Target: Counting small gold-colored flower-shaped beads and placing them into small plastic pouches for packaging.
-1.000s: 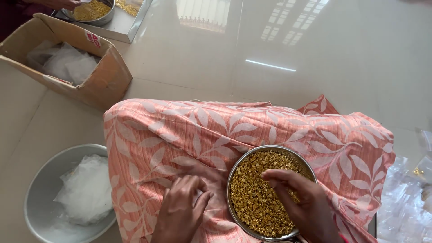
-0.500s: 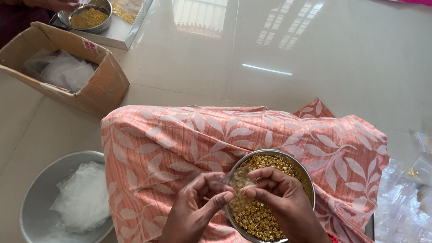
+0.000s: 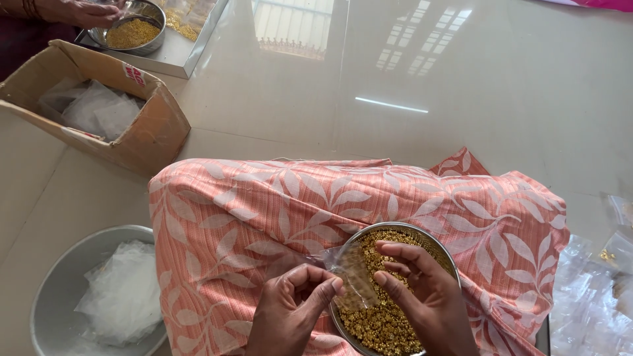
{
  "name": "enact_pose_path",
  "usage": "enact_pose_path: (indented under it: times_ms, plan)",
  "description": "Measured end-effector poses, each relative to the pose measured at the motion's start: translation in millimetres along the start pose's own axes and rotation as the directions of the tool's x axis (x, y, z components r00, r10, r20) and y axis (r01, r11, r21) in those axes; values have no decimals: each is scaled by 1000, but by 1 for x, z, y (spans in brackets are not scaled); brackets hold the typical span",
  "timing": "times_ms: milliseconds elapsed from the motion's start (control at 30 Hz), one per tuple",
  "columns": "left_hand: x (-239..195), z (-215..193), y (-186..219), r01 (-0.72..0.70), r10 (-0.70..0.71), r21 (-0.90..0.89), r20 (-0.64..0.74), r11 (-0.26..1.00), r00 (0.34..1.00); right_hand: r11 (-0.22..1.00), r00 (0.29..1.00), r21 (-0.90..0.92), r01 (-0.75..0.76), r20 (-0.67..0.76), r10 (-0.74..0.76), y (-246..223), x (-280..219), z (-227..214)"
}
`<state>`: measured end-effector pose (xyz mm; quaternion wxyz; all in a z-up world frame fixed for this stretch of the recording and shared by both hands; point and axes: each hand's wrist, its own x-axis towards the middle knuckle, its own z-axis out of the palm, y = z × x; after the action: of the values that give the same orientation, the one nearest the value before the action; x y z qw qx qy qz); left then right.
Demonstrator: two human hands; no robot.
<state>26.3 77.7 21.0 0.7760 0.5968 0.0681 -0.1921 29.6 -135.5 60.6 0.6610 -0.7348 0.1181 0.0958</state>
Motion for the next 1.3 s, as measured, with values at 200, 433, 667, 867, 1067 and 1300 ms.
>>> enact_pose_path:
  times_ms: [200, 433, 667, 867, 1067, 1300]
  plan:
    - [1, 0, -3, 1, -2, -22, -24, 1000, 1000, 806, 858, -296, 512, 215, -466, -4, -9, -2]
    - [1, 0, 2, 47, -58, -87, -118, 995, 991, 671, 790, -418, 613, 331, -516, 3, -13, -1]
    - [7, 6, -18, 28, -33, -91, -52, 995, 998, 591, 777, -547, 593, 197, -598, 21, -11, 3]
    - [-3, 24, -11, -164, 178, 108, -139, 981, 974, 635, 836, -601, 486, 108, -537, 20, -9, 3]
    - [-8, 42, -14, -477, 556, 599, 63, 643, 829, 615, 843, -646, 453, 86, -531, 23, -9, 2]
    - [-6, 45, -22, -446, 649, 729, 5, 518, 761, 571, 808, -607, 553, 225, -544, 38, -17, -3]
